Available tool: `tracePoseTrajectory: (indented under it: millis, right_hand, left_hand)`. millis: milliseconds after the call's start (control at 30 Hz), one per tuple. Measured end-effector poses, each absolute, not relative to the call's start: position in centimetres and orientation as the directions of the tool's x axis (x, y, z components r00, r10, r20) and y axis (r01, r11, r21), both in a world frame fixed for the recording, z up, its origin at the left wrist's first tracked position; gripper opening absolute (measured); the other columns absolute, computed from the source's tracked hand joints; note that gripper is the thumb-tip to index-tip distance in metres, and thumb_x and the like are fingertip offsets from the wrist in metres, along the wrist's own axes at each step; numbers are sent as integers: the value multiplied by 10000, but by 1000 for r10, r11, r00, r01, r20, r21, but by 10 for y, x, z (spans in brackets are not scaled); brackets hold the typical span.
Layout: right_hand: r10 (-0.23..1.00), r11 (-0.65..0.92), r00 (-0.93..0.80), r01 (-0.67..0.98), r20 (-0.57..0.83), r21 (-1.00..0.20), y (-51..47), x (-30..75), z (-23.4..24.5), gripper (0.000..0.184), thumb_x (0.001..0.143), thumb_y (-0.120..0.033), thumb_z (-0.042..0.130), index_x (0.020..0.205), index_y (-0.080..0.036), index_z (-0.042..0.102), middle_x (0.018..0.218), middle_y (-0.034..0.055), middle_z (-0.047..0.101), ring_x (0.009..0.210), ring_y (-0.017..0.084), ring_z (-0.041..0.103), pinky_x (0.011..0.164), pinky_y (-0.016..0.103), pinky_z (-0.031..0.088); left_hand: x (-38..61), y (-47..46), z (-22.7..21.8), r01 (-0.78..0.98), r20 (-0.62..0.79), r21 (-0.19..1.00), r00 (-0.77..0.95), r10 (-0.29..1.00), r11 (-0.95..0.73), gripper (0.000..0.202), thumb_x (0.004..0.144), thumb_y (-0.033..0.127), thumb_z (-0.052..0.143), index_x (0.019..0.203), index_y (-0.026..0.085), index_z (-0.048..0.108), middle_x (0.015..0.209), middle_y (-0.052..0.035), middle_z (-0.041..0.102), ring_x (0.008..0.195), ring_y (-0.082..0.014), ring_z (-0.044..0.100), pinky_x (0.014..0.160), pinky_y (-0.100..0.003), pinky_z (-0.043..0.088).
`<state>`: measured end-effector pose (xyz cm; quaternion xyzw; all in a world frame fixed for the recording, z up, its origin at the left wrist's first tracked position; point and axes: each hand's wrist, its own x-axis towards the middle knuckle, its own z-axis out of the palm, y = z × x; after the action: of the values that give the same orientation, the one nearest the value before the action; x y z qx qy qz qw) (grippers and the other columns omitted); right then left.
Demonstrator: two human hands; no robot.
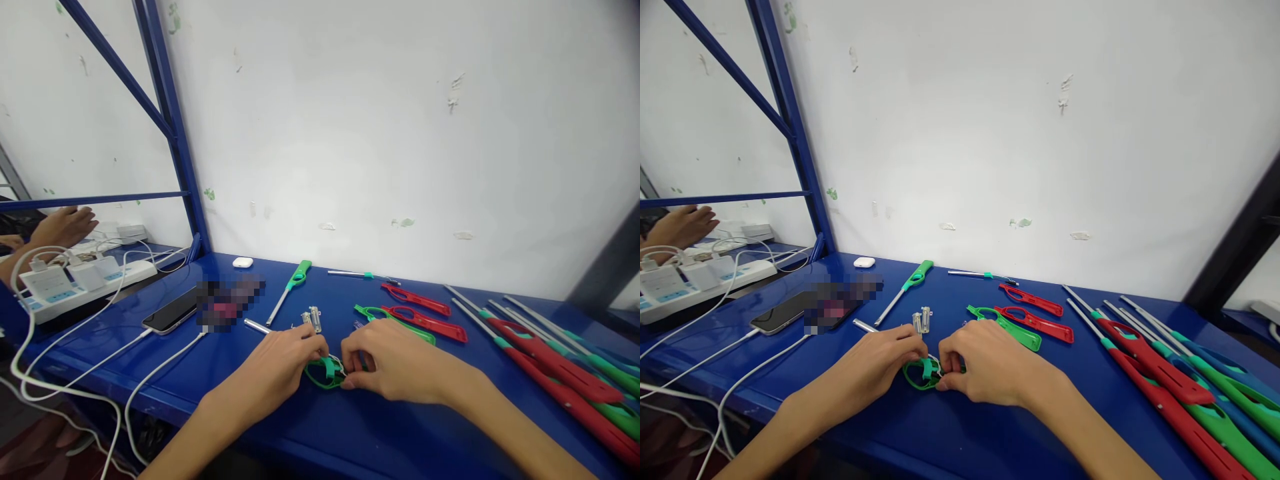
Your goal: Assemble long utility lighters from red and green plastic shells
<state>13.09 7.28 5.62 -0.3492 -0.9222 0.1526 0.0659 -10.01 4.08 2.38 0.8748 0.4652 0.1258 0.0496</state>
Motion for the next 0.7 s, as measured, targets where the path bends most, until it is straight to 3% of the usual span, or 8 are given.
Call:
tracePoseTrajectory:
  millis: [700]
  right_hand:
    - [666,706,-746,626,8,-331,72,130,57,186,868,-391,763,776,-242,699,751,-61,725,664,131,597,571,262,307]
  left_hand:
    - [-100,38,28,796,140,199,554,821,-571,406,898,-49,433,1006,247,689,1008,-7,656,832,-160,653,684,-265,419]
